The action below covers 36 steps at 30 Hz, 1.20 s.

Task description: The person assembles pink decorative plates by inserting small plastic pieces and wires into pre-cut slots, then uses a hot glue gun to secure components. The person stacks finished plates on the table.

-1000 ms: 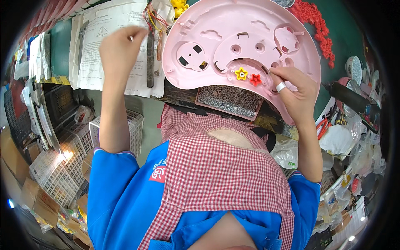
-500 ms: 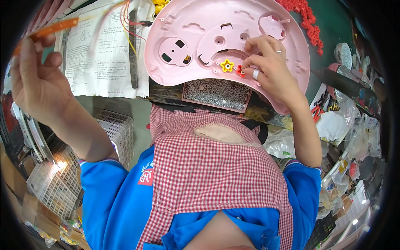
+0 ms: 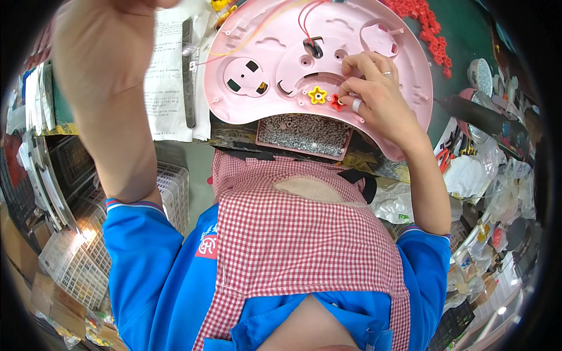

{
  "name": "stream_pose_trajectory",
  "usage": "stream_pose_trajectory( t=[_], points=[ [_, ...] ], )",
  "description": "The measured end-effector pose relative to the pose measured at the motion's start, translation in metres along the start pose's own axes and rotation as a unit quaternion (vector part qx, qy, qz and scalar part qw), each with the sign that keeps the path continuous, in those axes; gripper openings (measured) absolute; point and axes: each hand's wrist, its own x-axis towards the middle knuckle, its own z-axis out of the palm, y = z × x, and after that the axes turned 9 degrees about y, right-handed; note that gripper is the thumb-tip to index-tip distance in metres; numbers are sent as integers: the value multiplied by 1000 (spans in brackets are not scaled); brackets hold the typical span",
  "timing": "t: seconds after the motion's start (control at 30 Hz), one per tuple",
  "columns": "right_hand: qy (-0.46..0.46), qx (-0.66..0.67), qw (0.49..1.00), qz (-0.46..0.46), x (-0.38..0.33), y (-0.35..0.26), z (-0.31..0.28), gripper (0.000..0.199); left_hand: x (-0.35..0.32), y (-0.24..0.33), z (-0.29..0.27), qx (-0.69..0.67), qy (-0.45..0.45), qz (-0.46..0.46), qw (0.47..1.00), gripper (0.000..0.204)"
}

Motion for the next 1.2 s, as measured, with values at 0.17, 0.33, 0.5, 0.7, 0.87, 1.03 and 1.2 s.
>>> stream_pose_trajectory(
  t=[0.17, 0.33, 0.5, 0.7, 0.87, 1.03, 1.2],
  points=[
    [8, -2, 1000, 6, -3, 1, 1, 10, -6, -34, -2, -85, 2, -118, 989, 16],
    [-5, 14, 1000, 5, -2, 4, 0, 11, -7, -36, 3, -102, -15, -123, 987, 17],
    [-3, 19, 1000, -3, 0, 1, -2, 11, 6, -31, 0, -55, -4, -52, 997, 19],
    [55, 28, 998, -5, -6, -3, -6, 11, 7, -31, -6, 15, -41, -112, 993, 20],
    [686, -305, 647, 134, -76, 31, -66, 39, -50, -55, -6, 79, -88, -294, 948, 14],
    [640, 234, 720, 131, -97, 89, -50, 48, -66, -70, 24, 220, -176, -114, 953, 22],
    [609, 187, 760, 127, -95, 100, -39, 55, -84, -88, 63, 429, -365, 39, 825, 14]
  ],
)
